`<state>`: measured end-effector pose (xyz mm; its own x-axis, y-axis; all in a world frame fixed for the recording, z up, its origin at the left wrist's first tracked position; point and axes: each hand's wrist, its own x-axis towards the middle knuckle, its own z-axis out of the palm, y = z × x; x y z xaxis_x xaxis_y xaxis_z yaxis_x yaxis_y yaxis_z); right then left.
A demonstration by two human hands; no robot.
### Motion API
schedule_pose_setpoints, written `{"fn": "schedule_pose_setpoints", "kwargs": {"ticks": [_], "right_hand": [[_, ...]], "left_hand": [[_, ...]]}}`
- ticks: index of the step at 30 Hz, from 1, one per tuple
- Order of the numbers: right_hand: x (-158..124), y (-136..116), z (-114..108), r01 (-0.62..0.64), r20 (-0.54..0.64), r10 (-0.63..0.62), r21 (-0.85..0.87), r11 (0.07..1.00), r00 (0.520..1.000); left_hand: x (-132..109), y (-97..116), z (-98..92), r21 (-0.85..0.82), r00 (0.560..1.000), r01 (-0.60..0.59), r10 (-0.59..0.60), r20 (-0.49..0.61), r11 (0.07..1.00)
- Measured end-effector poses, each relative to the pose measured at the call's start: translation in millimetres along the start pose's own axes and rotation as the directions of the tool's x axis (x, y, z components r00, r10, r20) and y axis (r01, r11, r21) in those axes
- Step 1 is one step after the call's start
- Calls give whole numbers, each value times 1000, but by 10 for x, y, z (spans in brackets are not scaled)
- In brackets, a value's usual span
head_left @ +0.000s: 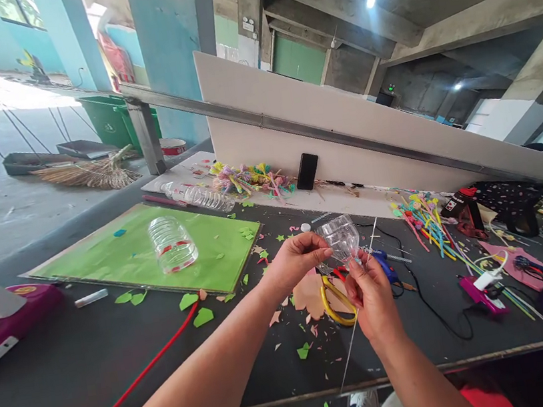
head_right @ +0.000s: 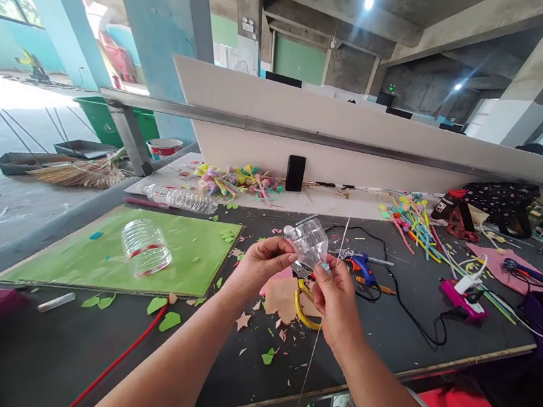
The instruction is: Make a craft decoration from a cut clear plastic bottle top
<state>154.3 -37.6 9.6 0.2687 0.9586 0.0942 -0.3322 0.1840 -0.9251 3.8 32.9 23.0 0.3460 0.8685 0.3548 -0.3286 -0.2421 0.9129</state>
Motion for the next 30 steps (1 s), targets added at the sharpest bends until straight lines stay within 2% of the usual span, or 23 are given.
{"fn": "schedule_pose_setpoints", "kwargs": {"ticks": [6,14,19,23,30], "right_hand": [[-7,-50,2,-27,32,27,-4,1000,999],[13,-117,-29,-45,89,44,12,999,995],[-1,-131,-27,-72,33,72,0,997,997],[-14,-127,-19,-52,-2,52,-4,999,999],[-17,-72,-24,-62,13,61,52,997,998]], "left_hand": [[-22,0,29,18,1000,-30,29,10,999],[-47,20,82,28,986,-94,89,140,995],[-29,-40,50,158,973,-188,163,161,969],[-13,-98,8,243,984,-159,133,118,957],[-2,-103,-18,192,995,-81,69,71,978]]}}
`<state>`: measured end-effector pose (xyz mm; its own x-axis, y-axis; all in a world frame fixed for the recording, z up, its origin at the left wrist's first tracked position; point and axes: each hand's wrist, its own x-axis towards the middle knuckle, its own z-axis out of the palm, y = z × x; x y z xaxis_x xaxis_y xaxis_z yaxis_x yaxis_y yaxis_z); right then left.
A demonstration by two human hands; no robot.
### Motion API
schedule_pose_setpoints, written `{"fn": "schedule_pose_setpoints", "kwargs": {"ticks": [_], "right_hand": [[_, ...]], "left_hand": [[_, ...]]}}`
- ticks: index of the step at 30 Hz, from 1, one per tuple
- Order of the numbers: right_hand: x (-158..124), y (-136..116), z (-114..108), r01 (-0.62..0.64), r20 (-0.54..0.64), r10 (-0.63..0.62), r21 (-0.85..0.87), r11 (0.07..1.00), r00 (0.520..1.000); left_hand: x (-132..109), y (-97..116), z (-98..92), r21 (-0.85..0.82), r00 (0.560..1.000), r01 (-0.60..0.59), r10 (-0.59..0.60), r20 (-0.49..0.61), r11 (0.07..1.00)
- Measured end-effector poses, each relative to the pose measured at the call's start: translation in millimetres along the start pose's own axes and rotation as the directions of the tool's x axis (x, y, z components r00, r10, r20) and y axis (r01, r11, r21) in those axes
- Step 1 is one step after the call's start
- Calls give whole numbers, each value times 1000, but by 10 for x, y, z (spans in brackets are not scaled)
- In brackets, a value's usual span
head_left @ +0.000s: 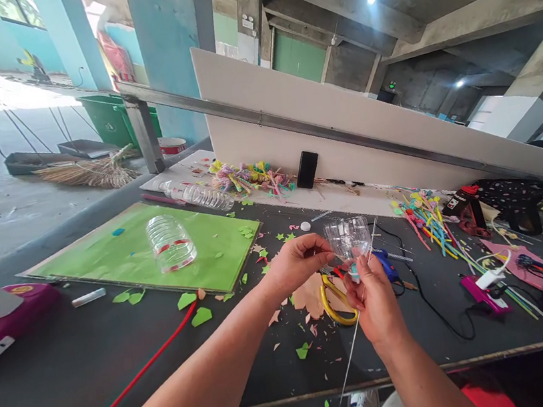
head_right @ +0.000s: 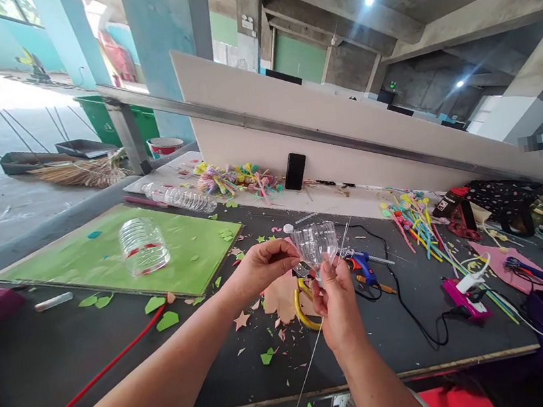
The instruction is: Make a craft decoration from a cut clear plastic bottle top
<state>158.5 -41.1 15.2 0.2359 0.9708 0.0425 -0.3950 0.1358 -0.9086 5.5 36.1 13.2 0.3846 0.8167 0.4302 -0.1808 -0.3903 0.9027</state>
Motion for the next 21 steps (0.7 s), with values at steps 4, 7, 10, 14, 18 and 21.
{"fn": "schedule_pose_setpoints", "kwargs": {"ticks": [4,7,10,14,18,21], "right_hand": [[1,10,-22,-24,-4,24,12,1000,1000],[2,20,-27,-36,-17,36,4,999,999],[3,31,-17,-31,-19,30,-9,999,999],[2,37,-7,-18,-25,17,-49,999,1000],[-1,46,-7,-23,-20,22,-63,998,1000],[5,60,-8,-34,-30,32,-67,997,999]], "left_hand": [[-2,70,-18,-39,997,-28,26,-67,999],[-10,127,-30,45,990,-98,102,-102,994],[-13,153,-52,198,980,-164,183,-82,966],[-4,164,-101,350,968,-221,248,-35,910],[3,201,-131,411,953,-264,300,-26,873],[2,216,-134,444,944,-274,326,-44,853]]}}
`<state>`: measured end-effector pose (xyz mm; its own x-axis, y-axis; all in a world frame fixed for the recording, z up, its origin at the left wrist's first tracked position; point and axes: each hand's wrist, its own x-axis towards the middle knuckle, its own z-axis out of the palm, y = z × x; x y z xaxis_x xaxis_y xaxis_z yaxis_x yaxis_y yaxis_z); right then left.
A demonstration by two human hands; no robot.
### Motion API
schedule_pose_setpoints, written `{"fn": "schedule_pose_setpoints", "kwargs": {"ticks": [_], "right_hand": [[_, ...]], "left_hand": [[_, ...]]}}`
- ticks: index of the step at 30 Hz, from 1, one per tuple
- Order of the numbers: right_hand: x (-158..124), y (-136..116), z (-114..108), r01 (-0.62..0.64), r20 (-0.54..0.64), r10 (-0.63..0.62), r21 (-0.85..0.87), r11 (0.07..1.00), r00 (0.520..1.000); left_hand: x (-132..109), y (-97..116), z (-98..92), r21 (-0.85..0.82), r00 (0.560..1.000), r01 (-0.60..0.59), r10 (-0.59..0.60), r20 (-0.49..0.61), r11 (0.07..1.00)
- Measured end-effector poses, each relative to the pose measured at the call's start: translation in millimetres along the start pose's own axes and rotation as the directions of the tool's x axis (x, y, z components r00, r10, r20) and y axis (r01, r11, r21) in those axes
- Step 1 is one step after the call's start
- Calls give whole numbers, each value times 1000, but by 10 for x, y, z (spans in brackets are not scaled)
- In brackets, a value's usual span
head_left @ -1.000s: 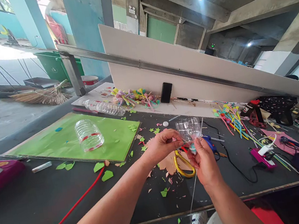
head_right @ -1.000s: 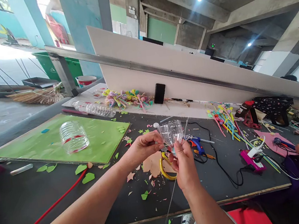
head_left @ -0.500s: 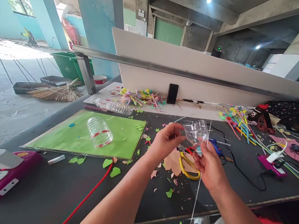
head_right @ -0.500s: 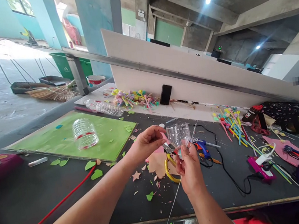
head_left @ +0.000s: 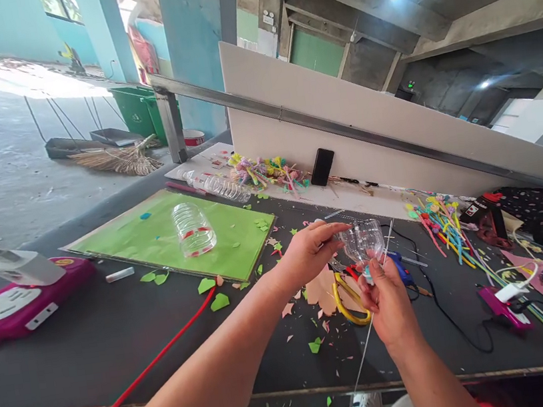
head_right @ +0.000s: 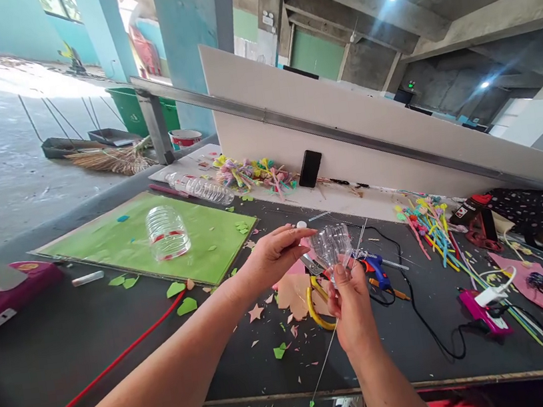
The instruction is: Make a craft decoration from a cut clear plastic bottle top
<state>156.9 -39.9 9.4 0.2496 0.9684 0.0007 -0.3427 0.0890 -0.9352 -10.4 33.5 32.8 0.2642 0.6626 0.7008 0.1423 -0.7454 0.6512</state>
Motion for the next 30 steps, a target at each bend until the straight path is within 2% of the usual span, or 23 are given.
{"fn": "schedule_pose_setpoints", "kwargs": {"ticks": [8,13,16,23,27,30], "right_hand": [[15,11,-9,-1,-26,0,-31,1000,1000],[18,1,-13,-6,-39,4,-36,999,999],[27,7,-22,2,-37,-3,-30,1000,999],[42,16,-30,22,-9,-22,-8,1000,1000],[38,12,-31,20,-6,-20,-12,1000,1000],[39,14,-40,13,0,-13,-9,1000,1000]], "left_hand": [[-14,-35,18,54,998,-22,25,-61,998],[-11,-12,-3,27,997,-75,75,-33,997],[-6,-2,-20,11,998,-67,67,-4,998],[6,20,-37,-69,996,54,-49,72,996],[6,23,-30,-181,979,176,-153,134,968],[1,-4,-20,-250,967,226,-185,177,941]]}}
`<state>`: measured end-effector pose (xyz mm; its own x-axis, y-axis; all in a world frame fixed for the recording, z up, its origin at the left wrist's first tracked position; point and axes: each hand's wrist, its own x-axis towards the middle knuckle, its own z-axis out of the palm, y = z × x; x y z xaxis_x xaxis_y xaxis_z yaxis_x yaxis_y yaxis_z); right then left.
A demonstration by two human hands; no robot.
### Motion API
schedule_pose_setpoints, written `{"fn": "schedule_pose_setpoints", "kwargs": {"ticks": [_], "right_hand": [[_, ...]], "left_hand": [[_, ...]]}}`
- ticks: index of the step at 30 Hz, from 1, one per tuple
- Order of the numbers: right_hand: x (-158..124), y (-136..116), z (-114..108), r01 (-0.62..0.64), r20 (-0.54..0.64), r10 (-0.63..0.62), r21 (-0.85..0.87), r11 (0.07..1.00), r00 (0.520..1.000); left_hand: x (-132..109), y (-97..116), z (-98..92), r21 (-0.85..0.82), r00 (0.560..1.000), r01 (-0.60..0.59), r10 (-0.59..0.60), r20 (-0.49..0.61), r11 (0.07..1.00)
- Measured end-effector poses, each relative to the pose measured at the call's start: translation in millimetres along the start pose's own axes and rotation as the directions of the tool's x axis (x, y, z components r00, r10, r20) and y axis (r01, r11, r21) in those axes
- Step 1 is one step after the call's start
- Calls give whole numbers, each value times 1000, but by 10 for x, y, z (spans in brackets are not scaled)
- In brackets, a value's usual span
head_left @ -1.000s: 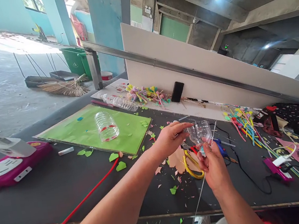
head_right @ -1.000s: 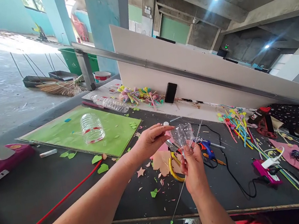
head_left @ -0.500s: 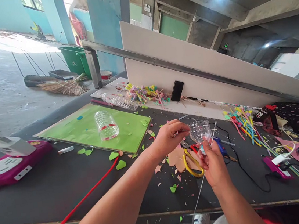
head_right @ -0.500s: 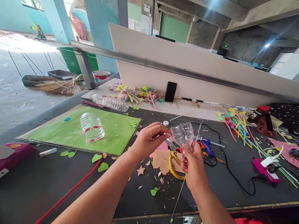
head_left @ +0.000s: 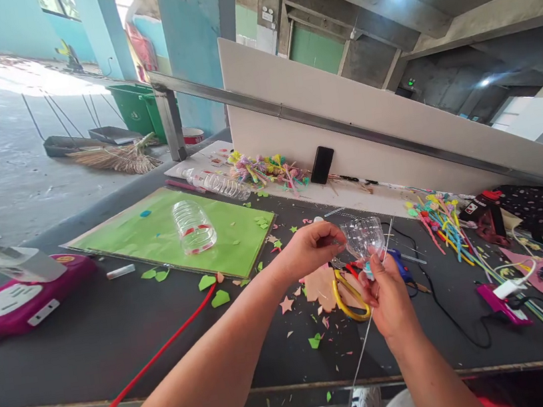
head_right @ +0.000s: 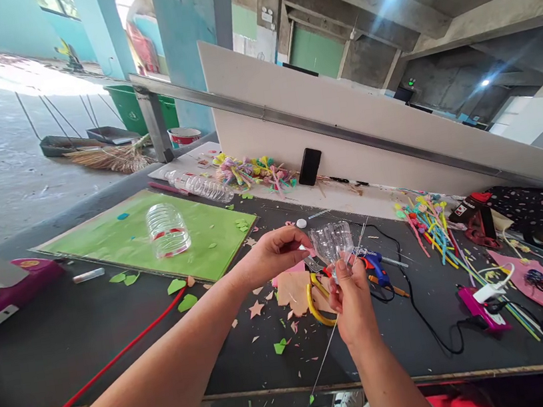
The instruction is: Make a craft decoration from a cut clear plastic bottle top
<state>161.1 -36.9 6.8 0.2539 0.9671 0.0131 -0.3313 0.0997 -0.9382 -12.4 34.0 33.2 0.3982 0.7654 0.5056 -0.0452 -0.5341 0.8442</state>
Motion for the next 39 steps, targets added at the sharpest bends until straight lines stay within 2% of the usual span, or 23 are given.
{"fn": "schedule_pose_setpoints", "kwargs": {"ticks": [5,10,12,16,21,23,27,30,33,36,39], "right_hand": [[7,8,-11,-30,16,29,33,999,999],[7,25,-13,-55,17,55,59,997,998],[10,36,-13,-48,16,47,60,997,999],[16,49,-4,-18,25,16,44,999,1000],[15,31,5,40,30,-40,-4,999,999],[21,19,1,53,22,-53,-26,998,998],[39,8,-20,83,-1,-83,-76,994,997],[51,19,-46,112,-12,-114,-124,986,993],[65,36,-76,123,-19,-127,-165,979,992],[74,42,-98,131,-30,-138,-179,975,990],[77,31,-102,134,-20,-139,-164,977,990]], "left_hand": [[7,-71,20,-94,997,33,-27,67,995],[-5,-92,76,-252,981,131,-90,170,959],[-16,-85,86,-270,980,151,-107,170,951],[-22,-62,74,-188,977,182,-155,149,965],[0,-48,38,-316,985,159,-130,112,935],[3,-43,19,-316,990,132,-107,93,940],[-2,-19,-26,-199,996,49,-33,83,979],[6,13,-73,38,996,-73,71,53,997],[17,55,-124,264,980,-194,174,100,945],[10,94,-159,363,966,-241,188,177,900],[-13,117,-167,440,968,-220,140,207,871]]}}
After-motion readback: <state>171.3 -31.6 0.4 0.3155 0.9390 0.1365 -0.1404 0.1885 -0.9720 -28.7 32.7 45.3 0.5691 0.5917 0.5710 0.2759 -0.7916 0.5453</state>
